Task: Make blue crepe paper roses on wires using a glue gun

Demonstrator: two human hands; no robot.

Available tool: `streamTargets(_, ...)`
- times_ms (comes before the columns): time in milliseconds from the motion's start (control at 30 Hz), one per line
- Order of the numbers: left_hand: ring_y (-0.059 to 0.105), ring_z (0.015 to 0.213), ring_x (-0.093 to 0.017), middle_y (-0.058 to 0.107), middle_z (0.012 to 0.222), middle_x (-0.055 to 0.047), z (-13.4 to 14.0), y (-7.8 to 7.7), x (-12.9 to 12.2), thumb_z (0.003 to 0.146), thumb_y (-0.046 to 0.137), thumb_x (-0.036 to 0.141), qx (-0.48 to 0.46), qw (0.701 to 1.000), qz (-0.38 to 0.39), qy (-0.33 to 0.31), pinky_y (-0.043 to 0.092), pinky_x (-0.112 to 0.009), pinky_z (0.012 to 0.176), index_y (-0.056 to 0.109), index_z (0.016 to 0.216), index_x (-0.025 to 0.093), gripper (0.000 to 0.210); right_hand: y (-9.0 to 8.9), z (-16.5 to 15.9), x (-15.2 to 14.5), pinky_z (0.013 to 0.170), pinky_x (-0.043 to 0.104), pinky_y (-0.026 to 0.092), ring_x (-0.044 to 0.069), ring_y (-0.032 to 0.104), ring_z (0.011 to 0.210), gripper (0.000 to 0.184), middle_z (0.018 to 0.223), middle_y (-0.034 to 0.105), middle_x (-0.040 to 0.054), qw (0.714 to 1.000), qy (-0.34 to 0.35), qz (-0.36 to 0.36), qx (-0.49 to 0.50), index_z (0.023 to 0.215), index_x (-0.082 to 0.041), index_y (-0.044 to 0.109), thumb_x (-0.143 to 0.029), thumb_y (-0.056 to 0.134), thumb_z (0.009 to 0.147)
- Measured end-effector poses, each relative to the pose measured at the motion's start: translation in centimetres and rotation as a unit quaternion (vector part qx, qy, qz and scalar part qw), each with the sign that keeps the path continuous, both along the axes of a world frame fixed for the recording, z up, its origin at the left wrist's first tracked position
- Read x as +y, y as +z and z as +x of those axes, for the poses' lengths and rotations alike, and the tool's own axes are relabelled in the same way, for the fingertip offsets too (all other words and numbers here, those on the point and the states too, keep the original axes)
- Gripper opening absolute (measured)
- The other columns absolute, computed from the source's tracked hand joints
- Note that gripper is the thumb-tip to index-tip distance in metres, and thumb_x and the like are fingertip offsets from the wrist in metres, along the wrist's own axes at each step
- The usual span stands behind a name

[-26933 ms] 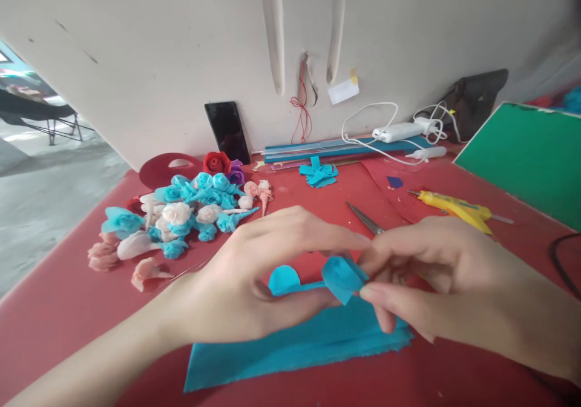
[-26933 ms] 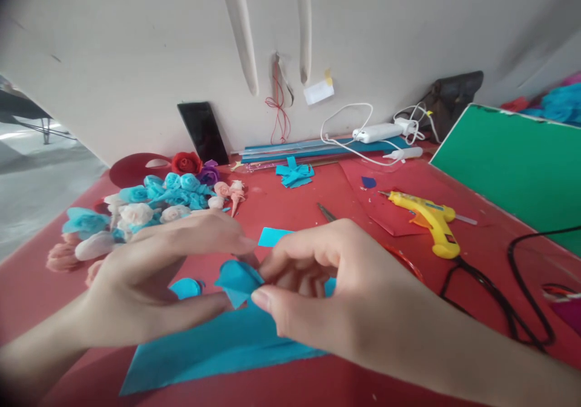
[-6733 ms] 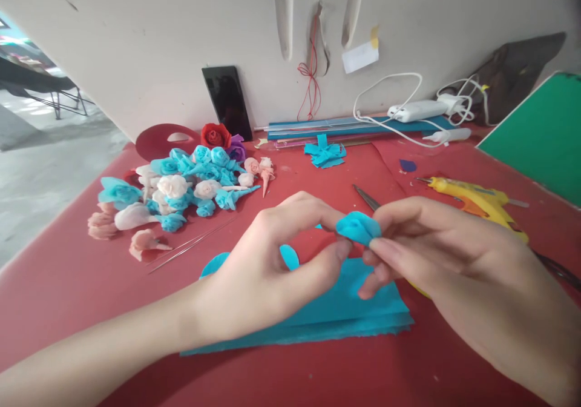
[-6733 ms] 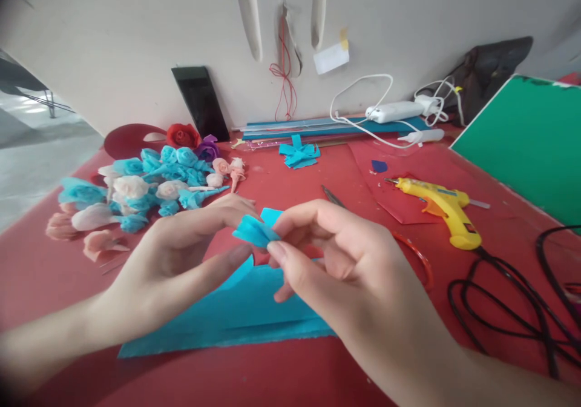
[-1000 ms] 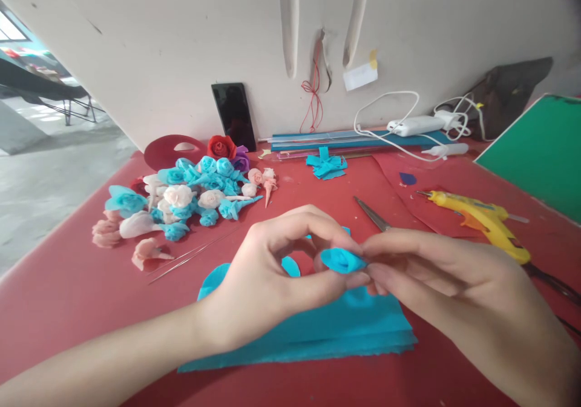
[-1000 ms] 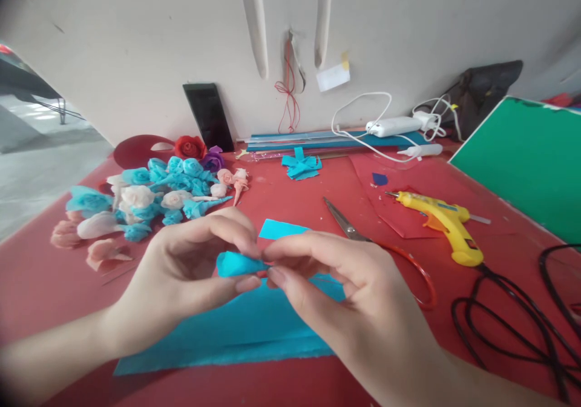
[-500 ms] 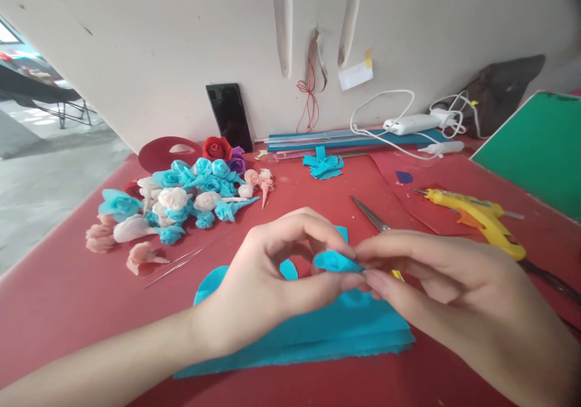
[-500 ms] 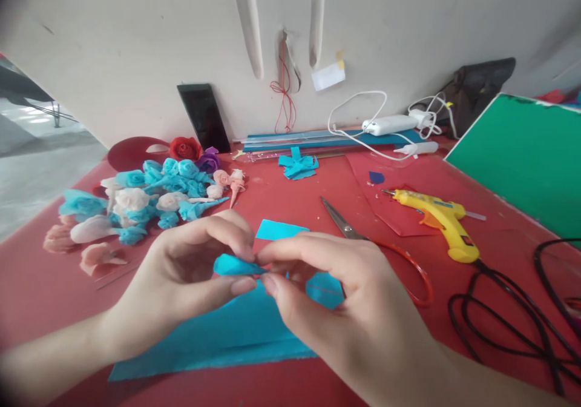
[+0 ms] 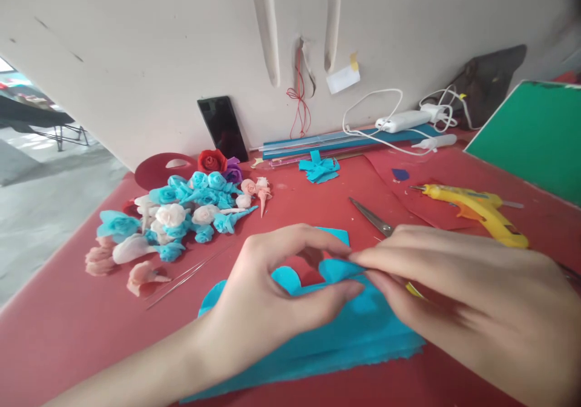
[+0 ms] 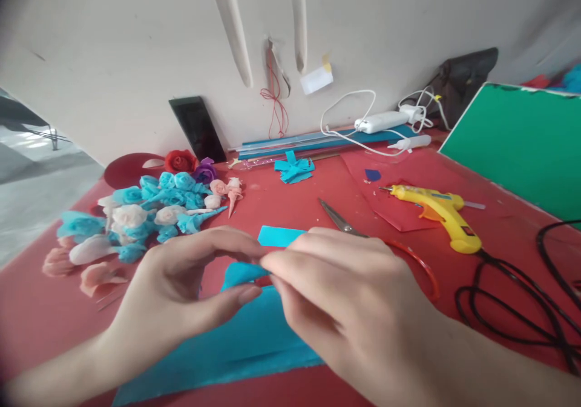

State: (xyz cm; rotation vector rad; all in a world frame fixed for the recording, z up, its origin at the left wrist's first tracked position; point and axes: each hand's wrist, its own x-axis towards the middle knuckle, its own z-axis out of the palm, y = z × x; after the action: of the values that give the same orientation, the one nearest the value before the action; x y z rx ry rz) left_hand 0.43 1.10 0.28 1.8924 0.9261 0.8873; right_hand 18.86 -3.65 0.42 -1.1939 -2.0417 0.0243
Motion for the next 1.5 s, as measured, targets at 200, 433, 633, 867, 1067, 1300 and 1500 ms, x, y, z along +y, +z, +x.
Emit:
streamTargets(200,0.068,0.069,-0.013,0.073,0.078,0.004,0.10,0.30,-0.10,0.067,0.074,0.023,0.011,0.998,0.056,0.013,0.053,-0.016,0.053,0.068,0.086,0.023,0.020,-0.46,0.27,-0.09,0.080,0.015,0.046,0.007,0.061,0.075,0.019,0.084,0.064,-0.0065,0.997,-0.009,0.026,-0.066,0.097,-0.027,0.055,-0.018,0.039,0.093)
streamTargets(433,0.067,0.064,-0.012,0.072,0.079,0.002,0.26,-0.02,0.11,0.069,0.072,0.023,0.010,0.994,0.113,-0.001,0.055,-0.018,0.057,0.064,0.089,0.021,0.022,-0.42,0.15,-0.44,0.064,0.023,0.049,0.013,0.064,0.073,0.017,0.081,0.067,-0.0038,0.997,-0.019,0.030,-0.064,0.097,-0.027,0.054,-0.015,0.046,0.088)
streamTargets(633,0.069,0.070,-0.016,0.074,0.080,0.000,0.13,0.12,-0.10,0.071,0.069,0.022,0.016,0.996,0.088,0.003,0.054,-0.020,0.054,0.066,0.088,0.020,0.017,-0.46,0.08,-0.40,0.064,0.023,0.048,0.012,0.064,0.075,0.018,0.084,0.067,-0.0034,0.997,-0.020,0.042,-0.065,0.100,-0.026,0.054,-0.016,0.045,0.089)
streamTargets(867,0.068,0.072,-0.014,0.073,0.078,0.000,0.34,0.20,0.03,0.077,0.064,0.023,0.020,0.998,0.067,0.002,0.054,-0.020,0.061,0.069,0.084,0.018,0.010,-0.82,0.08,-0.45,0.082,0.021,0.046,0.010,0.064,0.086,0.019,0.091,0.068,-0.0050,0.994,-0.029,0.053,-0.091,0.103,-0.027,0.053,-0.016,0.044,0.091)
streamTargets(1067,0.067,0.072,-0.013,0.073,0.080,0.003,0.21,0.04,0.03,0.077,0.065,0.022,0.017,0.997,0.073,0.002,0.053,-0.019,0.063,0.069,0.085,0.021,0.009,-0.63,0.02,-0.07,0.067,0.021,0.049,0.012,0.064,0.074,0.016,0.083,0.067,-0.0034,0.998,-0.012,0.033,-0.057,0.097,-0.026,0.056,-0.015,0.047,0.088)
streamTargets(1300,0.064,0.079,-0.013,0.068,0.085,0.003,-0.09,-0.44,0.15,0.077,0.067,0.026,0.006,0.998,0.066,-0.018,0.052,-0.019,0.067,0.062,0.093,0.022,0.017,-0.16,-0.22,-0.30,0.067,0.021,0.052,0.012,0.065,0.069,0.017,0.080,0.069,-0.0014,0.999,-0.019,0.017,-0.032,0.094,-0.023,0.060,-0.015,0.046,0.088)
streamTargets(1500,0.055,0.093,-0.012,0.060,0.098,0.001,-0.32,-0.59,0.15,0.076,0.069,0.022,0.001,0.989,0.143,-0.042,0.045,-0.019,0.085,0.053,0.106,0.021,0.034,-0.23,-0.33,-0.02,0.067,0.021,0.054,0.012,0.065,0.066,0.019,0.076,0.069,-0.0004,0.999,-0.032,0.021,-0.009,0.091,-0.022,0.063,-0.015,0.046,0.087)
